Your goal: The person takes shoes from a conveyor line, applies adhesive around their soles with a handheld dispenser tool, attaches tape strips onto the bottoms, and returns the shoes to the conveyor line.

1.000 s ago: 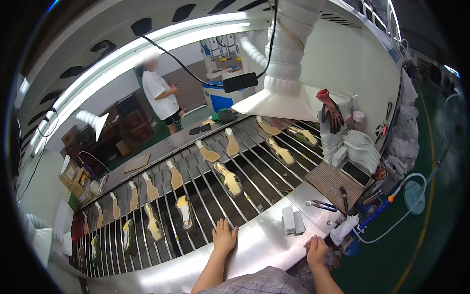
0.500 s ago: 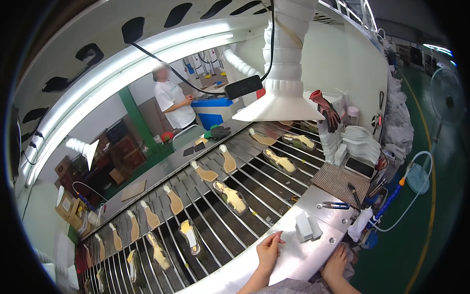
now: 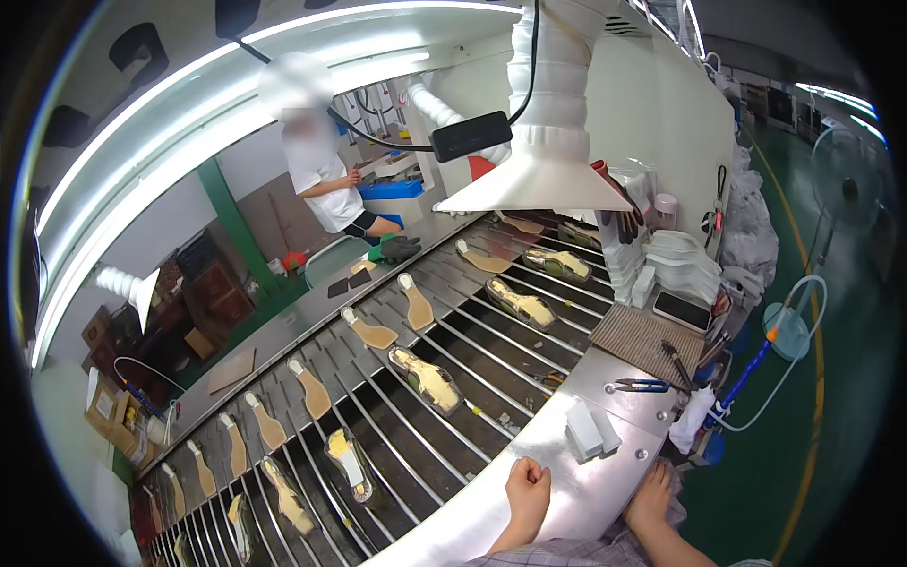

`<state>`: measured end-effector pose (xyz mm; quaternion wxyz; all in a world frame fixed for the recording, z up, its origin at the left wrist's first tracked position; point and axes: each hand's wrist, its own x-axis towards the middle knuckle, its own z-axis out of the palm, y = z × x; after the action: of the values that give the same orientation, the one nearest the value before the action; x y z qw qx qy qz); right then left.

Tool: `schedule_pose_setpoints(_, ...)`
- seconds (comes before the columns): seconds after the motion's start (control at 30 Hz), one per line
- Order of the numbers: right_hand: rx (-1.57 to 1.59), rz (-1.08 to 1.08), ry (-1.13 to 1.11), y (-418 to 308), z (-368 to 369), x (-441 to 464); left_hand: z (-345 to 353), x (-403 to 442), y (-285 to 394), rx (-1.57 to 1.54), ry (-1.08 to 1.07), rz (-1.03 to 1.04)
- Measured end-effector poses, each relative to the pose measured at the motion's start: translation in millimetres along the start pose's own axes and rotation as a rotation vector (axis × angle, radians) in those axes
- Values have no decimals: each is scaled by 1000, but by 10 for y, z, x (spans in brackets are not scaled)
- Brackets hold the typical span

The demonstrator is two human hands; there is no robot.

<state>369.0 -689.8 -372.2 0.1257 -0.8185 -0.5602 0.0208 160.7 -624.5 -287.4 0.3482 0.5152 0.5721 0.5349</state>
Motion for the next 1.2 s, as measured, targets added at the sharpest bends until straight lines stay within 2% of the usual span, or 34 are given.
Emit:
schedule_pose_setpoints(0.1, 82, 116, -112, 6, -63, 61, -9, -42, 74, 25, 15, 22)
schedule_pose_setpoints(0.27, 115, 90, -15, -53, -199, -4, 14, -40, 66, -33, 123, 38)
schedule_pose_setpoints(0.47, 102, 73, -3, 7, -157, -41, 68, -66, -79, -199, 105, 35)
schedule_pose_setpoints(0.6, 82, 68, 5, 38, -150, -82, 21, -133, 86, -252, 70, 24)
schedule_pose_setpoints(0.67, 51, 60, 5, 21, -227, -117, 0, -183, 177, -468, 16, -97)
schedule_pose_setpoints(0.8, 101, 61, 20, 46, -296, -191, -89, -287, 392, -481, -33, -213)
schedule_pose_setpoints(0.9, 112, 91, -13, 160, -195, -232, -59, -357, 342, -542, -75, -146)
schedule_pose_setpoints(1.0, 120, 69, 6, 206, -233, -312, -5, -426, 318, -521, 14, -60)
schedule_pose_setpoints(1.07, 121, 76, 27, 253, -220, -377, 3, -437, 273, -49, 228, 340)
schedule_pose_setpoints(1.1, 124, 65, 24, 266, -215, -389, -9, -464, 259, -44, 239, 340)
schedule_pose_setpoints(1.17, 114, 43, 69, 281, -209, -403, -45, -516, 226, -255, 77, 187)
schedule_pose_setpoints(1.2, 117, 38, 67, 289, -208, -402, -49, -540, 286, -344, 63, 126)
